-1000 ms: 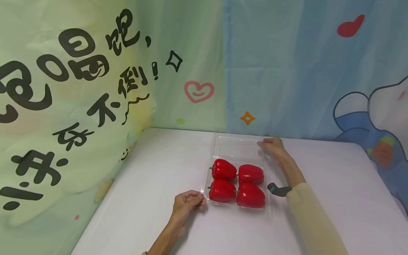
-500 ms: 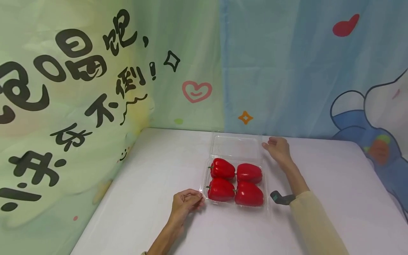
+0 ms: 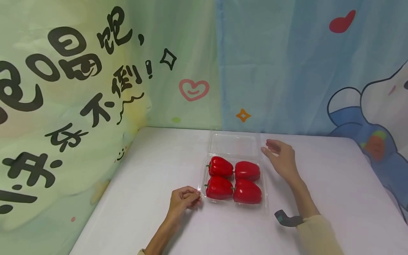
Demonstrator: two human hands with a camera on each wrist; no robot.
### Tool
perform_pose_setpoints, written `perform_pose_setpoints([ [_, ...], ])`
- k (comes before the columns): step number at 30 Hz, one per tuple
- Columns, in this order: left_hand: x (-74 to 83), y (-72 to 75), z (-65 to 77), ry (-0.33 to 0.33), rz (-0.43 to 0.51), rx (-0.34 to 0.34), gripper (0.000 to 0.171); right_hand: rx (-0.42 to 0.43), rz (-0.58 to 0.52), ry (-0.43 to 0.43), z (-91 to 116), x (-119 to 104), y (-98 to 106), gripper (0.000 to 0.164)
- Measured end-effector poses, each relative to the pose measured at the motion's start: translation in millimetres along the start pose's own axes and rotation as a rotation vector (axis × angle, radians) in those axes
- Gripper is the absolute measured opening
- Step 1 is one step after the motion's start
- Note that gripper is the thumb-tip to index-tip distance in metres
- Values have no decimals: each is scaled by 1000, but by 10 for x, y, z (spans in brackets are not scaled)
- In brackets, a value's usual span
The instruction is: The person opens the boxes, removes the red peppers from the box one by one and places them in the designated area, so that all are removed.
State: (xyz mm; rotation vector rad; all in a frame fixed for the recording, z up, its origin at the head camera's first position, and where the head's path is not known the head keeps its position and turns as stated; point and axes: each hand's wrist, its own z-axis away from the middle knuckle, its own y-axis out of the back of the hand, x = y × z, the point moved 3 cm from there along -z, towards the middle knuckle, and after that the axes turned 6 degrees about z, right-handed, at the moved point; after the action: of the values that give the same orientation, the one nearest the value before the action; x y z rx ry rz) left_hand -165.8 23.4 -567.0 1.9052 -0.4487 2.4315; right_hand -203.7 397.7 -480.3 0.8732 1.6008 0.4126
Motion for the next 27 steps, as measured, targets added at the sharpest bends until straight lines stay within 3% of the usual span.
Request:
perform_pose_setpoints([
  [7, 0, 3, -27, -11, -31, 7, 16, 42, -5, 70, 247, -72, 4, 51],
  [20, 17, 10, -42, -17, -70, -3, 21, 27, -47, 177, 588, -91, -83, 50],
  [27, 20, 5, -51, -34, -91, -6, 20, 8, -17, 180, 768, -126, -130, 51],
])
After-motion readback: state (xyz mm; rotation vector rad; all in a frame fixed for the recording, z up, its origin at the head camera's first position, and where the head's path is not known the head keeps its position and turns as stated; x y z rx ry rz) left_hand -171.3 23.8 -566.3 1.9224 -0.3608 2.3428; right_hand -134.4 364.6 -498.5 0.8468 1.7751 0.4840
